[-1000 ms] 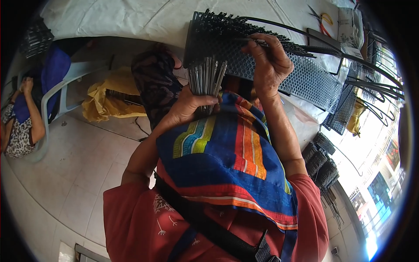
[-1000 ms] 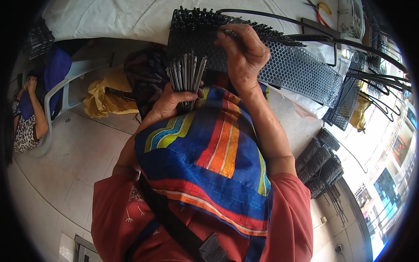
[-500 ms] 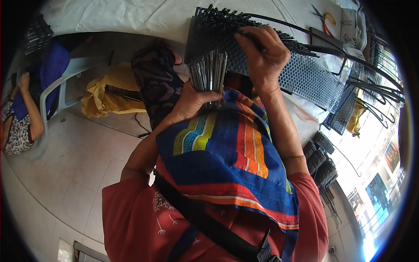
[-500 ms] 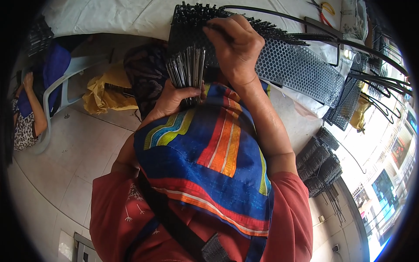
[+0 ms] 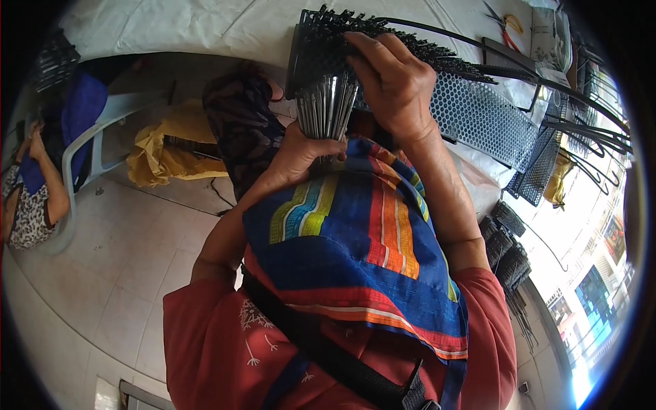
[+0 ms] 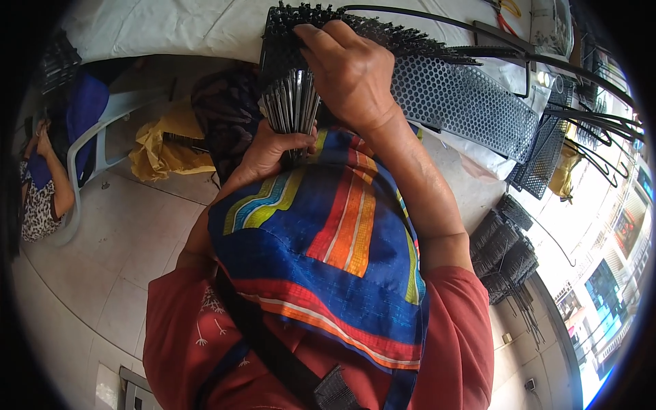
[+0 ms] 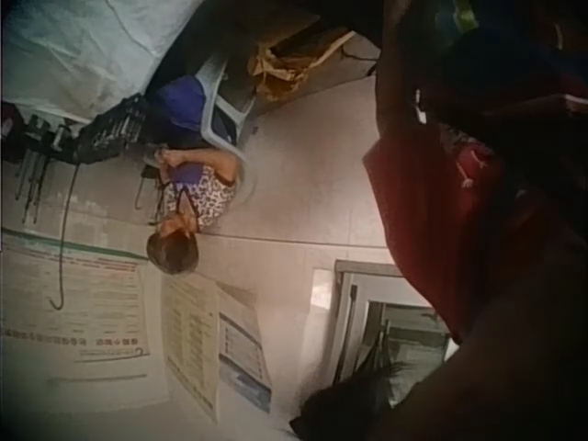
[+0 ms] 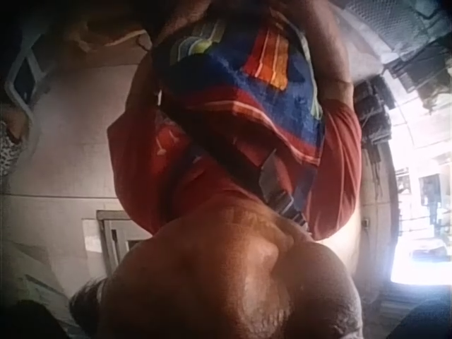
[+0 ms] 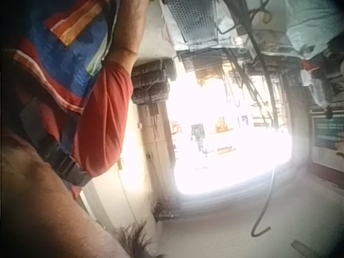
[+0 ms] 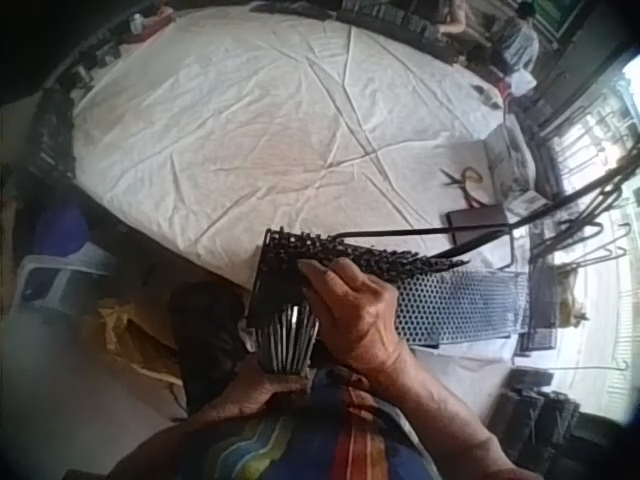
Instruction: The person assembles small metal pins into a flexible black mesh mat on a workspace table by hand.
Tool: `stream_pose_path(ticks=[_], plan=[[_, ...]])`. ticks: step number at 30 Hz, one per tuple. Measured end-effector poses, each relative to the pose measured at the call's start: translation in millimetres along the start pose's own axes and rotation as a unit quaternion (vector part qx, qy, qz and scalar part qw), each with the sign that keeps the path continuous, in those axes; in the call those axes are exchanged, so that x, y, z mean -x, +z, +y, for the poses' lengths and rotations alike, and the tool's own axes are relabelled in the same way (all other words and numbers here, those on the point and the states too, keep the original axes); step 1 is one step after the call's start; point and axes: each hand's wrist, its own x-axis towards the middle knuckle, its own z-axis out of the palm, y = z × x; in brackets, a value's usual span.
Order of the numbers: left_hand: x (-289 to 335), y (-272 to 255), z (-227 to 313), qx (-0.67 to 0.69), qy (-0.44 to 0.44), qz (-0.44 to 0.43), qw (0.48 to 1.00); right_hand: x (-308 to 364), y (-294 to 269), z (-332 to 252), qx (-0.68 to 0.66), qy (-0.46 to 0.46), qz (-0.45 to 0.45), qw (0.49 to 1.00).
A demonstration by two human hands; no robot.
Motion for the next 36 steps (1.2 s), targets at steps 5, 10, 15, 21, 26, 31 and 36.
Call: stream_pose_path(ticks=[5, 10, 15, 21, 26, 31, 36], plan=[[12.6, 11.7, 13.2, 0.077, -0.019, -0.011, 0.997, 24.5, -12.3, 1.9, -0.099, 0.116, -0.008, 0.988], [3.0, -2.1, 2.0, 0.085, -0.046, -0.038, 0.995, 65.4, -6.0, 16.6, -0.167, 0.27, -0.012, 0.948], [4.5, 7.3, 3.7, 0.034, -0.018, -0.012, 0.999, 69.9, -20.3, 7.6, -0.28, 0.435, -0.059, 0.854], [-0.6, 10.1, 5.5, 0.01, -0.033, 0.005, 0.999, 63.5, -17.2, 0.9, -0.319, 0.457, -0.114, 0.823], [1.3, 17.2, 9.7, 0.0, 0.003, -0.041, 0.999, 70.9, -5.0, -0.8, -0.365, 0.483, -0.115, 0.787], [2.3, 13.2, 11.0, 0.07, -0.029, -0.06, 0.995, 70.9, -5.4, -6.4, -0.423, 0.511, -0.143, 0.735], [0.5, 9.2, 5.9, 0.064, -0.037, -0.033, 0.997, 74.8, -2.8, -4.5, -0.432, 0.518, -0.125, 0.727]])
